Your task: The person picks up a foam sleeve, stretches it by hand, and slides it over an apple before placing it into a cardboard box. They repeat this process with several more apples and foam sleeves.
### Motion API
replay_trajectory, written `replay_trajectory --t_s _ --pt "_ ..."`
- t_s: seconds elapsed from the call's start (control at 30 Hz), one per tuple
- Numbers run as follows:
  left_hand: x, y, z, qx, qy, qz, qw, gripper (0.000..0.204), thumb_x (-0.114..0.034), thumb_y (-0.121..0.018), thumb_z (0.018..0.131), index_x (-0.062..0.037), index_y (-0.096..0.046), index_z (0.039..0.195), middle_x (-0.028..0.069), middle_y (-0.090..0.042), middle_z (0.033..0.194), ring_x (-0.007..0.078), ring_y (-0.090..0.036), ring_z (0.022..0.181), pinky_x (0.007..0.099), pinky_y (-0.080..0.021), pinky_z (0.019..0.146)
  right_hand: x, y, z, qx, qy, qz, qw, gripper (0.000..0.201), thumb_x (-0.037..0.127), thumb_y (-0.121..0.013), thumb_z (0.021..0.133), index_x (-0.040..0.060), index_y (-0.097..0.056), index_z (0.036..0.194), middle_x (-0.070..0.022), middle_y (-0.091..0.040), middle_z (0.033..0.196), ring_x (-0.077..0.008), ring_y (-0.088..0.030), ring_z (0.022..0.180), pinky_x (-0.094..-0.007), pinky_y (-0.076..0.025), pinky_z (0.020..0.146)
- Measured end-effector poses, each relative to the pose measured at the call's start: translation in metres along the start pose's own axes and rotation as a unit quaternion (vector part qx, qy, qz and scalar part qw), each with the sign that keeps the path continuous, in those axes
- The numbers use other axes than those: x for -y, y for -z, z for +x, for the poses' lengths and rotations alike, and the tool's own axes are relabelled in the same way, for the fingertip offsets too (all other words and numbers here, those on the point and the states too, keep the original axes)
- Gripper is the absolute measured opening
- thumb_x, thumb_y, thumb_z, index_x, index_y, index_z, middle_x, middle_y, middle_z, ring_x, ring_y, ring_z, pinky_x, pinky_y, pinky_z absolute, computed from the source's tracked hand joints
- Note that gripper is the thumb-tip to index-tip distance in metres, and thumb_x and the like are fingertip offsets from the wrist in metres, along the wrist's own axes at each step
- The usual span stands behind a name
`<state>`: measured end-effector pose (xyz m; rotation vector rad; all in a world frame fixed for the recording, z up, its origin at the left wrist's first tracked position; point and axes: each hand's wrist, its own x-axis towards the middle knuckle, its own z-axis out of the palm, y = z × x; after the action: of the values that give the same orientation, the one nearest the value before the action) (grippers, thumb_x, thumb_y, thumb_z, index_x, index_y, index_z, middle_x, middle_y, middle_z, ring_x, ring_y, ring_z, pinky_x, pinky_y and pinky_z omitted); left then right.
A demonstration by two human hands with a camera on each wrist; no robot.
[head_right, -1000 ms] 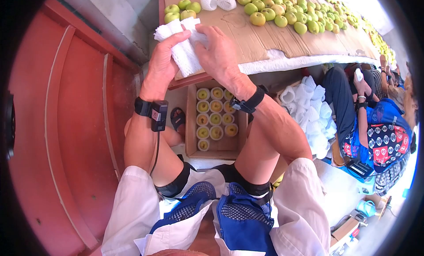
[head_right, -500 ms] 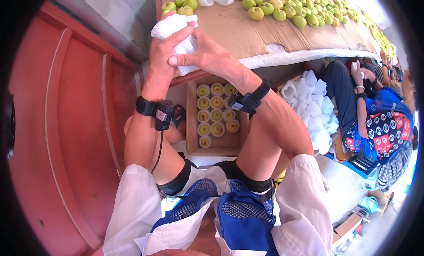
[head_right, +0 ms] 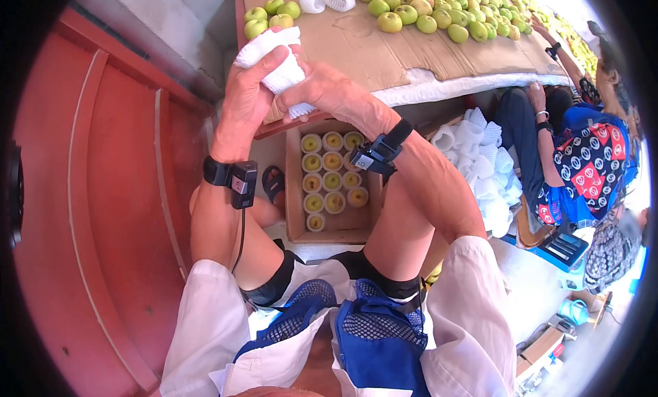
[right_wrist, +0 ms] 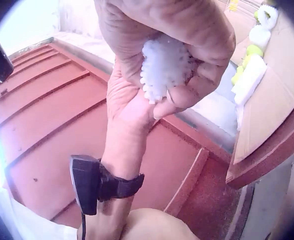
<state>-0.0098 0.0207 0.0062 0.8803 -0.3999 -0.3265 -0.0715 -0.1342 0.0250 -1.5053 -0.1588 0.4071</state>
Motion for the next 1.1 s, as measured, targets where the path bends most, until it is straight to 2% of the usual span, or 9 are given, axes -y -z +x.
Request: replay_trajectory --t_s 0.07,0.17,0.33,0.57,0.67,0.77,0.9,1.0,1.1 --pt "-0.002 -0.002 0.0 -0.002 0.002 -0.009 1.0 0.048 -0.001 -0.079 0.085 0.001 -0.056 0.127 0.0072 -0.063 0.112 0.0198 -0.066 0.102 0.0348 -0.056 0.088 -0.003 0.002 0.002 -0.001 -0.004 0.004 1.0 0.032 0.013 -0.073 0.075 0.0002 -0.063 0.102 -0.0041 -0.063 0.08 -0.0141 -0.062 0.068 -0.0293 -0.049 0.063" --pt "-0.006 -0.007 -0.001 -0.012 0.005 -0.017 1.0 0.043 0.0 -0.079 0.085 -0.0004 -0.058 0.122 0.0069 -0.064 0.109 0.0203 -0.067 0.101 0.0357 -0.056 0.089 -0.008 0.001 0.004 -0.058 0.064 -0.087 0.992 0.031 0.02 -0.073 0.079 0.003 -0.062 0.103 -0.0019 -0.064 0.077 -0.011 -0.061 0.065 -0.0249 -0.046 0.054" --pt "-0.006 -0.005 0.0 -0.015 0.001 -0.049 0.999 0.04 0.002 -0.078 0.085 -0.0002 -0.059 0.119 0.0084 -0.065 0.108 0.0222 -0.068 0.103 0.0372 -0.056 0.09 -0.005 -0.005 0.003 -0.074 0.069 -0.088 0.991 0.032 0.021 -0.073 0.08 0.003 -0.062 0.104 -0.0012 -0.064 0.078 -0.0097 -0.06 0.064 -0.0251 -0.047 0.054" --pt "-0.002 -0.011 -0.001 -0.041 -0.016 -0.069 0.997 0.045 0.005 -0.077 0.083 0.0022 -0.055 0.123 0.0113 -0.064 0.113 0.0242 -0.068 0.106 0.0363 -0.056 0.091 -0.01 0.0 0.01 -0.063 0.016 -0.124 0.99 0.033 0.015 -0.073 0.08 0.0035 -0.062 0.109 -0.0014 -0.065 0.082 -0.009 -0.061 0.065 -0.0265 -0.05 0.056" --pt "0.006 -0.011 0.005 -0.067 -0.044 -0.049 0.996 0.047 0.004 -0.078 0.082 0.0016 -0.055 0.123 0.011 -0.063 0.113 0.0227 -0.067 0.104 0.0343 -0.055 0.09 -0.024 0.005 0.021 -0.078 0.1 -0.104 0.986 0.039 0.011 -0.073 0.08 0.0026 -0.061 0.115 -0.0016 -0.065 0.088 -0.0093 -0.062 0.073 -0.0263 -0.052 0.062" --pt "0.011 -0.019 0.008 -0.112 -0.07 -0.024 0.991 0.046 0.001 -0.08 0.082 0.0002 -0.057 0.122 0.0099 -0.063 0.113 0.0205 -0.066 0.101 0.0323 -0.054 0.089 -0.017 0.003 0.017 -0.035 0.126 -0.039 0.991 0.046 0.01 -0.073 0.08 0.0016 -0.059 0.123 -0.0016 -0.066 0.094 -0.0098 -0.063 0.082 -0.0254 -0.053 0.07" --pt "0.016 -0.017 0.012 -0.12 -0.077 0.021 0.99 0.048 -0.002 -0.081 0.08 -0.0026 -0.057 0.121 0.009 -0.062 0.113 0.0183 -0.063 0.101 0.0316 -0.054 0.087 -0.02 -0.001 0.019 -0.068 0.171 -0.04 0.982 0.046 0.005 -0.075 0.071 0.0041 -0.063 0.115 -0.0043 -0.068 0.102 -0.0132 -0.063 0.095 -0.0295 -0.054 0.08" --pt "0.016 -0.016 0.01 -0.116 -0.069 0.022 0.991 0.049 -0.003 -0.082 0.08 -0.0031 -0.056 0.122 0.0092 -0.062 0.113 0.0186 -0.063 0.102 0.0325 -0.054 0.087 -0.02 0.002 0.013 -0.035 0.062 0.026 0.997 0.04 0.006 -0.075 0.073 0.0049 -0.063 0.112 -0.0055 -0.069 0.091 -0.0139 -0.067 0.085 -0.0288 -0.056 0.072" --pt "0.009 -0.022 0.009 -0.101 -0.069 0.041 0.992 0.05 -0.004 -0.081 0.081 -0.0036 -0.055 0.123 0.0099 -0.062 0.114 0.0192 -0.063 0.103 0.0339 -0.055 0.087 -0.027 0.01 0.018 -0.01 -0.003 0.047 0.999 0.031 0.009 -0.075 0.076 0.005 -0.065 0.105 -0.005 -0.067 0.075 -0.0142 -0.069 0.069 -0.0278 -0.056 0.061"
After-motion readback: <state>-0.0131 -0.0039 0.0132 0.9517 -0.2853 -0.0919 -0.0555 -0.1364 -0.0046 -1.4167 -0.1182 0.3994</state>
